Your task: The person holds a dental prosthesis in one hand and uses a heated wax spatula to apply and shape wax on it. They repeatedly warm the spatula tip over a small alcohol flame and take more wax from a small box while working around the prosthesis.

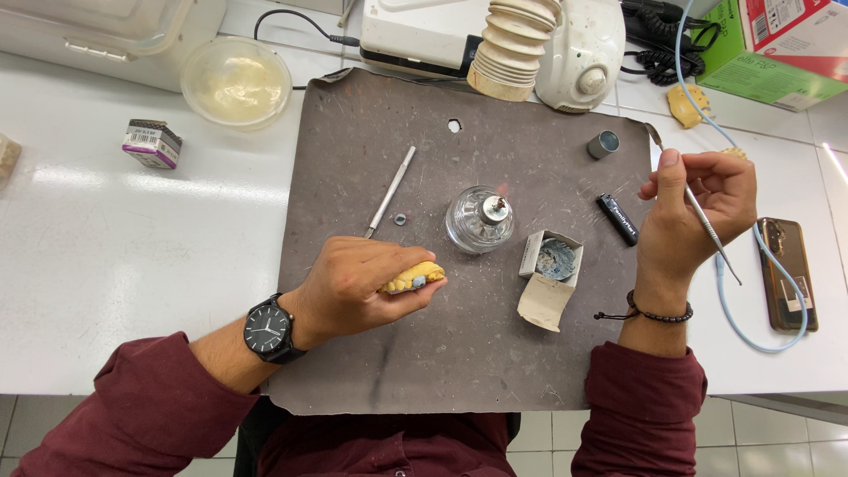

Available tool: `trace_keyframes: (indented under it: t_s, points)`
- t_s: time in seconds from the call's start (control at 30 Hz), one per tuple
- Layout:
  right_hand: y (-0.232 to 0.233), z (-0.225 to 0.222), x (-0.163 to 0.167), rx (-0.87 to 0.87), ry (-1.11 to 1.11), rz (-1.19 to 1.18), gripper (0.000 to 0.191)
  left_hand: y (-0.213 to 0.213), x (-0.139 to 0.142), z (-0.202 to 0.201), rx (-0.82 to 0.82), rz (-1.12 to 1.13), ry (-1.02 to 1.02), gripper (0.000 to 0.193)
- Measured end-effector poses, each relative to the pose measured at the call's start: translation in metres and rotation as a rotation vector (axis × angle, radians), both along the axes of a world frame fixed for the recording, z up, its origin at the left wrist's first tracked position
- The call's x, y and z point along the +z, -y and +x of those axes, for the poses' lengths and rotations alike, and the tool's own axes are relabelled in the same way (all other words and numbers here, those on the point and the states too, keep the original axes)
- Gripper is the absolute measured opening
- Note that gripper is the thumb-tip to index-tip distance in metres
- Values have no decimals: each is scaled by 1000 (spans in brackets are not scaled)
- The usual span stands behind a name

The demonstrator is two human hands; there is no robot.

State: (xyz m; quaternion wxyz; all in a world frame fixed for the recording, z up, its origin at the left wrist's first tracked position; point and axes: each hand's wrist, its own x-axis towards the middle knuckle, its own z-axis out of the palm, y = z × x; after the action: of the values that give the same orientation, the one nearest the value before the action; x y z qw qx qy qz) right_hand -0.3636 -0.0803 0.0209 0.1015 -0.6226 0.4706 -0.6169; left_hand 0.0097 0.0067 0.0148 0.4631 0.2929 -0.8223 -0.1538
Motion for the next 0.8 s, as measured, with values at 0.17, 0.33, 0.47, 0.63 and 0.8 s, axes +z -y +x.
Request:
trace_keyframes:
  t_s: [0.17, 0.33, 0.47, 0.63, 0.8]
  points:
    - [1, 1, 0, -12, -20, 2, 19, -3, 3, -1, 15, 150, -114, 25]
    - [-2, 4, 3, 11, -4, 2, 19, -4, 8, -1, 28, 147, -146, 26]
    - [-3, 7, 4, -12, 23, 33, 22, -10, 13, -4, -41, 47, -136, 30]
    - [-3, 4, 2, 4, 23, 21, 20, -18, 13, -4, -84, 15, -137, 33]
    - [-5, 2, 1, -20, -25, 16, 20, -17, 14, -5, -96, -17, -139, 35]
